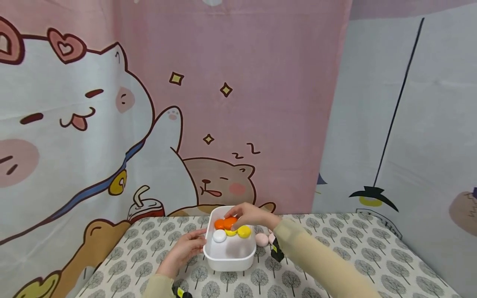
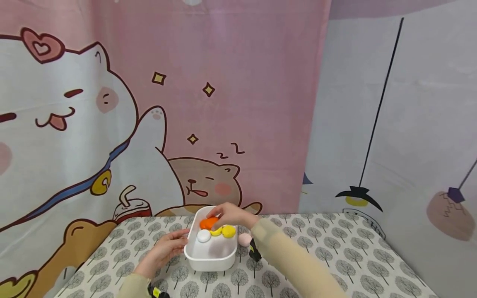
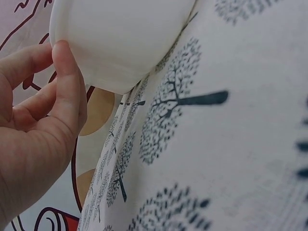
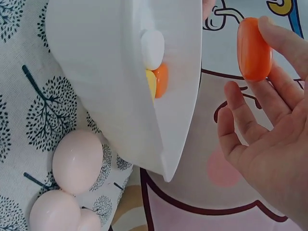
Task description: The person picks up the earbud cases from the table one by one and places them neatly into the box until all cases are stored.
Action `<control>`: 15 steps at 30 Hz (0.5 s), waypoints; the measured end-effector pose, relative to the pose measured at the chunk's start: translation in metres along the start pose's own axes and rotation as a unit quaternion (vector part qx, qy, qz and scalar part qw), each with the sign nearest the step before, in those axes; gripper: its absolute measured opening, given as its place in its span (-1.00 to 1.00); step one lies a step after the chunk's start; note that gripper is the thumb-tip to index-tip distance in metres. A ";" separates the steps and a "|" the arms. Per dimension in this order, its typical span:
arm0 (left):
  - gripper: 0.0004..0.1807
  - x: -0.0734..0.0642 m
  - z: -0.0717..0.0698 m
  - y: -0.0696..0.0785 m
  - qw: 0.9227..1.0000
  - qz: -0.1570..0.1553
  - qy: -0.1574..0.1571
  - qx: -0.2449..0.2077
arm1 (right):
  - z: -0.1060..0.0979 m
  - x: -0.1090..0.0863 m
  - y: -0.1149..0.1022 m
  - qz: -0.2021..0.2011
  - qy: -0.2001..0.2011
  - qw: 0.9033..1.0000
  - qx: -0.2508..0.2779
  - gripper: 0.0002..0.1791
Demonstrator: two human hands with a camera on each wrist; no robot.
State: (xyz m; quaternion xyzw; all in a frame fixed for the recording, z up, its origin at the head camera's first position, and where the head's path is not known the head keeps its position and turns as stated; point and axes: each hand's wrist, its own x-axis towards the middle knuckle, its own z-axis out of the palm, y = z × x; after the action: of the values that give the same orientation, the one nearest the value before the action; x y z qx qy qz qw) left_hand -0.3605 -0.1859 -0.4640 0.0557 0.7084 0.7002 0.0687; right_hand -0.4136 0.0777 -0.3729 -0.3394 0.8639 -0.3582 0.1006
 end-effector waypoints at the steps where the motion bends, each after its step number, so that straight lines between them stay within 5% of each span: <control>1: -0.39 0.000 0.000 0.000 1.000 0.000 -0.001 0.000 | 0.001 0.002 0.000 0.001 -0.003 1.000 0.000 -0.57; 15: -0.39 0.001 0.002 -0.002 1.000 -0.004 0.003 -0.005 | 0.016 0.022 -0.005 0.018 -0.022 0.999 -0.035 -0.56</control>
State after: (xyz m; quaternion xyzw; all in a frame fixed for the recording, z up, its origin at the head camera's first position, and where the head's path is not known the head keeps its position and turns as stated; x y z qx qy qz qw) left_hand -0.3612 -0.1843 -0.4657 0.0508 0.7055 0.7035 0.0696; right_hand -0.4211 0.0517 -0.3790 -0.3351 0.8792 -0.3186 0.1144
